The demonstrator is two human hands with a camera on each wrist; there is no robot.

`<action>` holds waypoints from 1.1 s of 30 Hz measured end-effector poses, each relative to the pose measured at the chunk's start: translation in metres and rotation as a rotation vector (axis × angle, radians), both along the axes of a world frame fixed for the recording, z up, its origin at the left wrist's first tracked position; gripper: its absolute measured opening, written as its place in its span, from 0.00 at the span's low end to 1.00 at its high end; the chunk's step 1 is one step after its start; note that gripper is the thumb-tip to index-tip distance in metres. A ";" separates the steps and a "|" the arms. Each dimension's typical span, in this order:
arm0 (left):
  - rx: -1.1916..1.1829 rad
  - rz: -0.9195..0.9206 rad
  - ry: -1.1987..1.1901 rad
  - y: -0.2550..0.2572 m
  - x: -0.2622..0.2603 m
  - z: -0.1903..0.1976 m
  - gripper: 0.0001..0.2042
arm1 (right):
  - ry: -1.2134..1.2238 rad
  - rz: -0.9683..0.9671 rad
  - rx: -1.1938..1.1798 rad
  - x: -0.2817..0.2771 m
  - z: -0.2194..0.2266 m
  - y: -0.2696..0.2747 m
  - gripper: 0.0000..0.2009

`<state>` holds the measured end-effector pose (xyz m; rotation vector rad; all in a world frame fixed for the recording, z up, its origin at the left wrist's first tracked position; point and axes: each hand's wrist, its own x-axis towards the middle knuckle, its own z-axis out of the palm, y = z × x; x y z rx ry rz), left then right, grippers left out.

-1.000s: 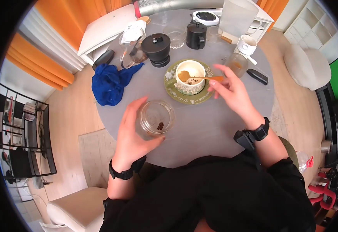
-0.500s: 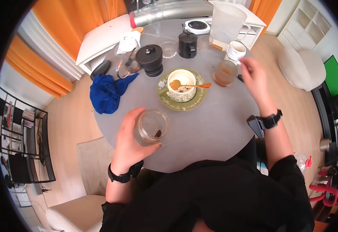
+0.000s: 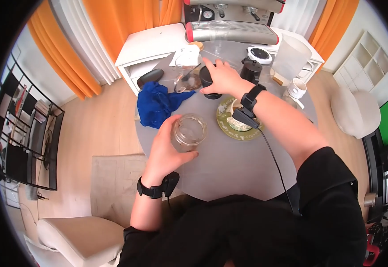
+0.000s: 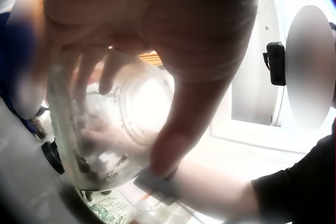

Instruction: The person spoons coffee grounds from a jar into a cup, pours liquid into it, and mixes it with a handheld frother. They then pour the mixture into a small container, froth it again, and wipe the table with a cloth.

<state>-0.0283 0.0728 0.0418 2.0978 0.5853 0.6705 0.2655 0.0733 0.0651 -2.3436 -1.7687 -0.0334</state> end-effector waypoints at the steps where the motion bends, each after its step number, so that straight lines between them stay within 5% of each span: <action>1: -0.033 0.007 0.009 0.003 0.000 -0.003 0.46 | -0.005 0.006 -0.002 0.000 -0.006 0.003 0.54; 13: -0.124 0.068 0.000 0.032 0.007 -0.034 0.45 | 0.061 0.006 0.205 0.022 -0.028 0.013 0.42; 20: -0.287 0.090 -0.072 0.050 0.021 -0.062 0.48 | 0.089 0.169 0.433 -0.003 0.078 -0.029 0.42; 23: -0.308 0.076 -0.154 0.053 0.042 -0.057 0.48 | 0.261 0.379 0.418 -0.030 0.108 -0.039 0.41; 26: -0.178 0.044 -0.023 0.061 0.060 -0.048 0.47 | 0.226 0.526 0.381 -0.045 0.097 -0.026 0.42; 33: -0.195 -0.026 -0.001 0.083 0.082 -0.059 0.44 | 0.129 0.507 0.190 -0.051 0.055 -0.003 0.41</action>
